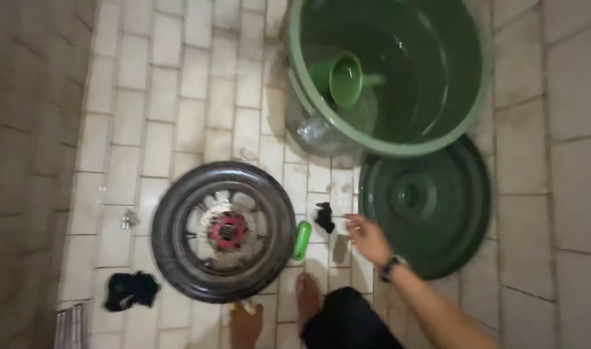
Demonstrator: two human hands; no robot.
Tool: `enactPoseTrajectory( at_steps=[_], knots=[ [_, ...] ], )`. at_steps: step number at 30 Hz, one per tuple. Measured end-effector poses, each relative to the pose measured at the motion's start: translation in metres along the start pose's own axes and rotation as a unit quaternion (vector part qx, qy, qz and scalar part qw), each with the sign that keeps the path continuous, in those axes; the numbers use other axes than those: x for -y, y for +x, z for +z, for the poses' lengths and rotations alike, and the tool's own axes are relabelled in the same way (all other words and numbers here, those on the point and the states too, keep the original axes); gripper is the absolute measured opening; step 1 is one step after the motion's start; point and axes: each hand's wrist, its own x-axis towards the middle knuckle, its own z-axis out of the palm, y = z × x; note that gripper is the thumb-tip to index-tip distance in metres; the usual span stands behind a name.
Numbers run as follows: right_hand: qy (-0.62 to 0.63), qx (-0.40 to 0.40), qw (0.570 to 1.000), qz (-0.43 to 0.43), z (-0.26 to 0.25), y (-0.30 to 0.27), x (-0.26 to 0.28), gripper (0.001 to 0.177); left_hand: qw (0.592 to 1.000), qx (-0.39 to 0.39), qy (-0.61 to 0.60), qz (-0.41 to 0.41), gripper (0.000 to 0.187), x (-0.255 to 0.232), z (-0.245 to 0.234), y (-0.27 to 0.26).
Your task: Washing a motorcycle wheel and tire with water and a sponge on a tiled floor.
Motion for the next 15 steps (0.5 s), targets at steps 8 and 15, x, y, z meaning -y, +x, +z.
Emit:
enactPoseTrajectory(
  at_steps=[8, 15],
  knots=[
    [-0.200, -0.159, 0.954, -0.159, -0.148, 0.111, 0.225, 0.021, 0.876, -0.086, -0.475, 0.012, 0.072, -0.036, 0.021, -0.119],
    [-0.298, -0.087, 0.951, 0.008, -0.161, 0.362, 0.161, 0.074, 0.798, -0.037, -0.587, -0.130, 0.065, -0.059, 0.158, -0.062]
  ],
)
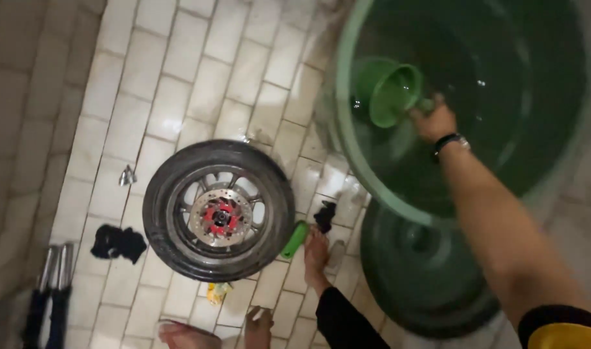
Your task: Washing a motorcycle wheel and tire with water and a sponge on a tiled floor.
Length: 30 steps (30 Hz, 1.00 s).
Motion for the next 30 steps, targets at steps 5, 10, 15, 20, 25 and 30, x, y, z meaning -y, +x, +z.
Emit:
enactPoseTrajectory(
  at_steps=[5, 10, 15, 20, 25, 30],
  knots=[
    [-0.195, -0.015, 0.971, -0.135, 0.001, 0.017, 0.016, 0.056, 0.999, 0.015, -0.018, 0.029, 0.064, 0.045, 0.050, -0.001],
    [-0.069, 0.013, 0.983, -0.170, 0.009, 0.054, -0.083, 0.038, 0.983, 0.142, -0.064, -0.099, 0.055, -0.038, 0.091, -0.074],
    [-0.117, 0.007, 0.970, -0.211, 0.029, 0.092, -0.096, 0.068, 0.935, 0.226, -0.269, 0.046, 0.067, 0.066, 0.132, 0.065],
    [-0.225, 0.113, 0.966, -0.054, 0.021, 0.078, -0.084, 0.058, 0.974, 0.093, -0.207, -0.017, 0.061, -0.028, 0.100, -0.049],
    [-0.360, 0.220, 0.905, -0.058, 0.084, 0.101, -0.216, 0.023, 0.957, 0.094, -0.255, -0.104, 0.061, -0.047, 0.117, -0.108],
    [0.006, 0.258, 0.959, 0.119, 0.060, 0.019, -0.093, 0.028, 0.983, 0.018, -0.046, 0.177, 0.059, 0.031, 0.184, -0.026]
  ],
)
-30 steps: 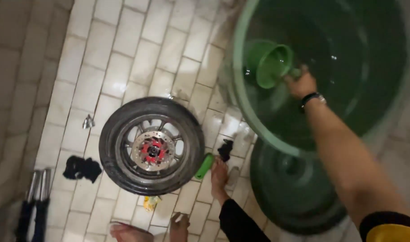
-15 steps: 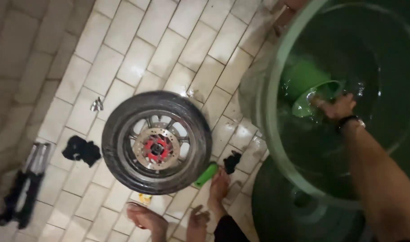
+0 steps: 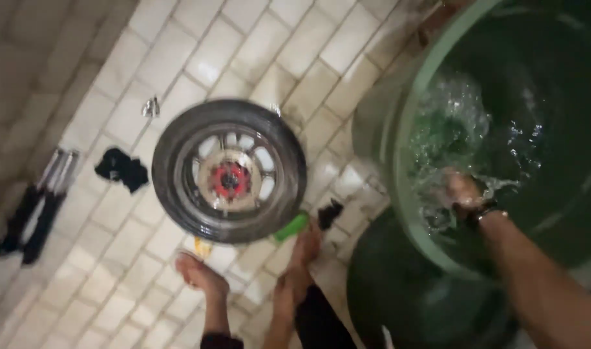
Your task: Washing a motorcycle wheel and tire with water and a sponge on a tiled floor.
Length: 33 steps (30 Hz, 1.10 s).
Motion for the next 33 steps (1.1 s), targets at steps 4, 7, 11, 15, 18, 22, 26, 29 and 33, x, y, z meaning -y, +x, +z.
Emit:
enactPoseTrajectory(
  at_steps=[4, 7, 11, 15, 18, 22, 26, 29, 33],
  knots=[
    [0.213, 0.064, 0.973, 0.054, -0.059, -0.140, 0.037, 0.032, 0.950, 0.060, -0.253, -0.172, 0.061, -0.220, -0.006, -0.088],
    [0.214, 0.069, 0.974, -0.018, -0.081, -0.241, 0.067, 0.024, 0.932, 0.102, -0.337, -0.083, 0.056, -0.311, -0.015, -0.119],
    [0.151, 0.056, 0.980, -0.120, -0.077, -0.314, 0.035, 0.038, 0.885, 0.157, -0.437, -0.020, 0.040, -0.271, 0.004, -0.097],
    [0.059, 0.027, 0.985, -0.163, -0.020, -0.369, 0.013, 0.042, 0.881, 0.132, -0.444, -0.096, 0.035, -0.322, -0.021, -0.104],
    [0.178, 0.127, 0.965, -0.144, 0.043, -0.382, -0.018, 0.019, 0.889, 0.098, -0.424, -0.143, 0.038, -0.332, -0.045, -0.099],
    [-0.028, 0.094, 0.901, -0.423, 0.164, -0.304, -0.130, 0.041, 0.837, 0.112, -0.530, -0.079, 0.044, -0.254, -0.061, -0.050],
    [-0.166, 0.020, 0.980, -0.106, 0.285, -0.361, -0.087, 0.059, 0.840, -0.036, -0.541, -0.005, 0.041, -0.153, -0.085, 0.016],
    [-0.084, -0.029, 0.989, -0.116, 0.313, -0.446, 0.019, 0.049, 0.853, -0.125, -0.507, 0.017, 0.035, -0.120, -0.116, 0.045],
    [-0.142, -0.040, 0.980, -0.134, 0.343, -0.483, 0.093, 0.044, 0.836, -0.113, -0.535, 0.053, 0.039, -0.130, -0.146, 0.075]
  ],
)
